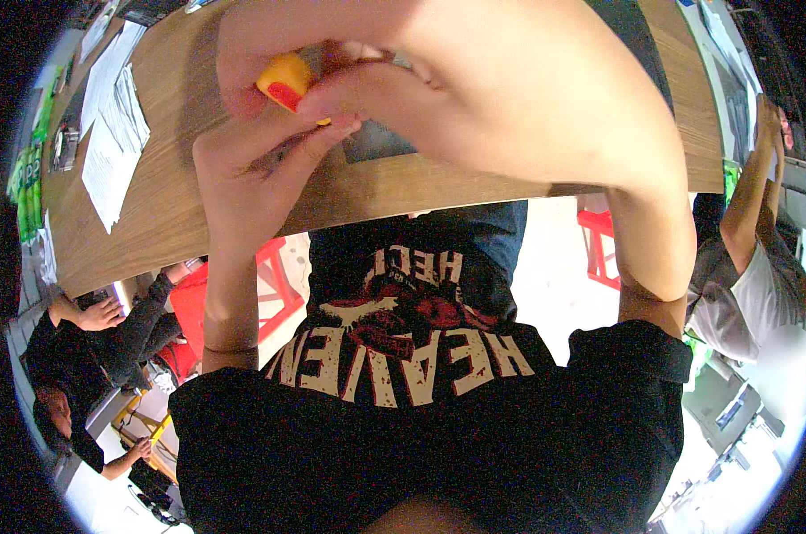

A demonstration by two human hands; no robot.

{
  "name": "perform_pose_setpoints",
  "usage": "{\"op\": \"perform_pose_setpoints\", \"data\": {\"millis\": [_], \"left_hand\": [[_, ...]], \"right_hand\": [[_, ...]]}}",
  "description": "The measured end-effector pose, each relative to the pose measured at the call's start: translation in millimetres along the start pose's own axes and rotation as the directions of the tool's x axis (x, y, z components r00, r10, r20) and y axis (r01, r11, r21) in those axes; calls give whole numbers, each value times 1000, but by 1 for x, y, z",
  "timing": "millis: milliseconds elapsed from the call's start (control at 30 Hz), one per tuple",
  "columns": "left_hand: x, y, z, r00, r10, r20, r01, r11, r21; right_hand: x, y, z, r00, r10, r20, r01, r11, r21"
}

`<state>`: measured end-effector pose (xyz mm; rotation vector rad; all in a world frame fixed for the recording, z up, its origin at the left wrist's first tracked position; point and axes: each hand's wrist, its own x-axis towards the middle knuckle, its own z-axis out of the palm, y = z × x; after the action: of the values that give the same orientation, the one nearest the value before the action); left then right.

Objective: The person unscrews screws from a laptop casing using a screwdriver, placing the screws into a roll of tape, and pries open the plastic covers.

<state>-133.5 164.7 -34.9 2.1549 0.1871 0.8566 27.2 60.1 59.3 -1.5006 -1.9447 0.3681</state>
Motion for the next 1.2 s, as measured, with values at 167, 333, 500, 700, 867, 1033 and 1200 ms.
{"op": "perform_pose_setpoints", "data": {"millis": [167, 333, 500, 700, 867, 1033, 1200], "left_hand": [[3, -5, -6, 997, 53, 54, -54, 998, 27], [2, -7, -29, 980, 30, 195, -36, 999, 25], [-27, -44, -77, 873, -307, -380, 285, 952, -114], [-94, -60, -99, 773, -416, -479, 560, 802, 207], [-104, -71, -89, 807, -226, -546, 488, 775, 401], [-106, -78, -88, 755, -218, -619, 492, 812, 315], [-106, -78, -89, 773, -225, -593, 479, 820, 313]], "right_hand": [[-3, -1, 18, 983, -83, -163, 60, 988, -144], [-5, 1, 13, 993, -83, 89, 87, 995, -40], [-17, 5, 25, 923, 36, -383, 121, 918, 378], [13, 7, 69, 885, 148, -441, 78, 888, 453], [27, 14, 96, 896, 293, -334, -125, 888, 443], [31, 22, 104, 940, 193, -282, -69, 916, 396], [31, 26, 110, 935, 229, -270, -92, 894, 439]]}}
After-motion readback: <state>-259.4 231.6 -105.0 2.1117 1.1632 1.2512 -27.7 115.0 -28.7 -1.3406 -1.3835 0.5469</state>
